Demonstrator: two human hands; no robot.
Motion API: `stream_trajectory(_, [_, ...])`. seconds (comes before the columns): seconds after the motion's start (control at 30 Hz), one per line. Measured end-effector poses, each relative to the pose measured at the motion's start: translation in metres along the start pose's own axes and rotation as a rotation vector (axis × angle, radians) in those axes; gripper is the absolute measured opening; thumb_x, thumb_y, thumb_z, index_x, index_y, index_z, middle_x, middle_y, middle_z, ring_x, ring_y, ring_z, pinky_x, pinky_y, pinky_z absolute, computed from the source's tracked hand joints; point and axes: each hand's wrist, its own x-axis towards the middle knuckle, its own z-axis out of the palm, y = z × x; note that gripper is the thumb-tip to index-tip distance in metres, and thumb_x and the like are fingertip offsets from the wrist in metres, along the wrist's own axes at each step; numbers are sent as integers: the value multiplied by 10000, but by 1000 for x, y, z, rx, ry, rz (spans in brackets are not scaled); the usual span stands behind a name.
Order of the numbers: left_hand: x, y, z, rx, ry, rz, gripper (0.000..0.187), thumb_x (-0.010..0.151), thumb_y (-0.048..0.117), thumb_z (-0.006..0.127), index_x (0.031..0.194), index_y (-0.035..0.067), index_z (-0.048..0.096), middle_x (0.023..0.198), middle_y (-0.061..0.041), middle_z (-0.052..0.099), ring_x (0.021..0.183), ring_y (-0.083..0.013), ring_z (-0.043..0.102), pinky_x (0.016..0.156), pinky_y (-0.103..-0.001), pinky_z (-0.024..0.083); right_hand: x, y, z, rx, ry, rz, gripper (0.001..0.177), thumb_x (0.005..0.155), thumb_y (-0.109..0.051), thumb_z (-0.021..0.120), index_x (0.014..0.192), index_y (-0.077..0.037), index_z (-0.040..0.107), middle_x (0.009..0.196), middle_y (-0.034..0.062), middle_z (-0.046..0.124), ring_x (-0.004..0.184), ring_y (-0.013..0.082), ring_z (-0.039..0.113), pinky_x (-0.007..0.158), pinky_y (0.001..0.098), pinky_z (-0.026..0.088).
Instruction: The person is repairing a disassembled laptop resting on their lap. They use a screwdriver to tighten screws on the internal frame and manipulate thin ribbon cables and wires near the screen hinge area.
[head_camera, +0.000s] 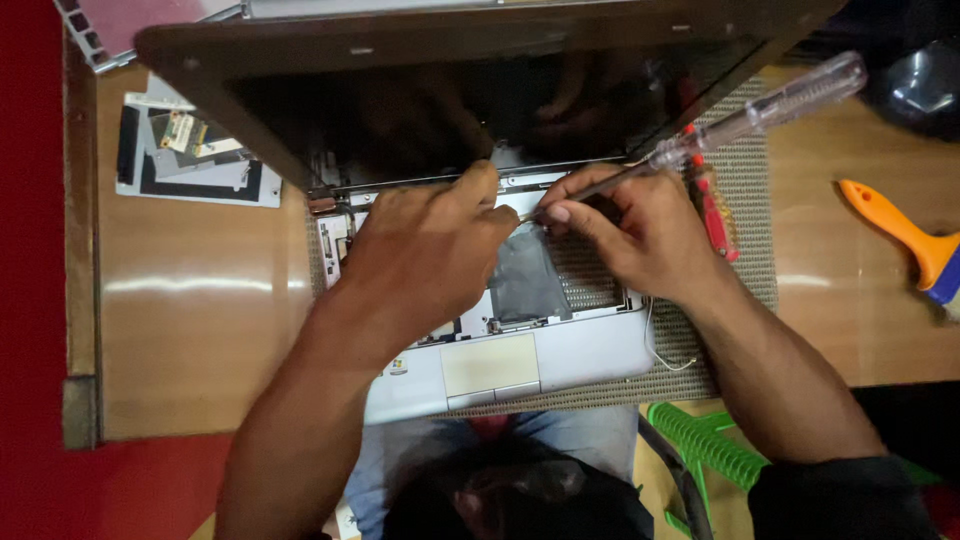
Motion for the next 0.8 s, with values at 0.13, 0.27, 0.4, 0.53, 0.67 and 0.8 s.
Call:
stream_trajectory(0.13, [0,3,0,8,14,18,122,787,-27,601,725,77,619,980,-134,594,463,-373,529,405,-533,407,-2,2,1,32,26,52,179,1028,-173,612,1023,-38,728,950,55,768,848,146,736,791,260,558])
stream_trajectory(0.27, [5,8,-5,88,57,44,148,777,-13,626,684,92,580,1267,-159,663,483,-287,585,417,-460,481,-2,2,1,3,40,-21,186,1029,-155,625,1007,-10,739,978,79,776,851,174,743,783,282,567])
stream_trajectory(0.4, [7,11,-3,122,74,31,91,790,39,654,751,119,638,1138,-112,648,521,-277,595,443,-426,469,-2,5,1,13,26,-35,180,1035,-165,623,1021,-22,732,976,70,766,867,180,729,799,296,551])
stream_trajectory(0.53, [8,15,-6,35,60,29,150,824,-27,600,724,82,571,895,-70,498,458,-267,490,372,-444,411,0,7,-1,23,-8,-45,224,1042,-175,591,1040,0,731,1017,95,766,940,211,736,861,311,552])
stream_trajectory(0.67, [13,21,-13,-346,-168,-151,256,856,85,558,1016,118,753,1006,-64,602,625,-398,622,492,-583,481,1,10,1,37,-17,-126,183,1036,-132,611,1052,20,711,1013,125,744,939,247,725,854,341,566])
stream_trajectory(0.8, [19,17,-25,-311,-372,-357,242,911,218,513,1031,188,721,1122,-70,651,753,-453,660,710,-630,493,2,9,3,-6,-6,-142,167,1037,-164,631,1015,-27,724,1001,84,753,938,224,726,854,328,536])
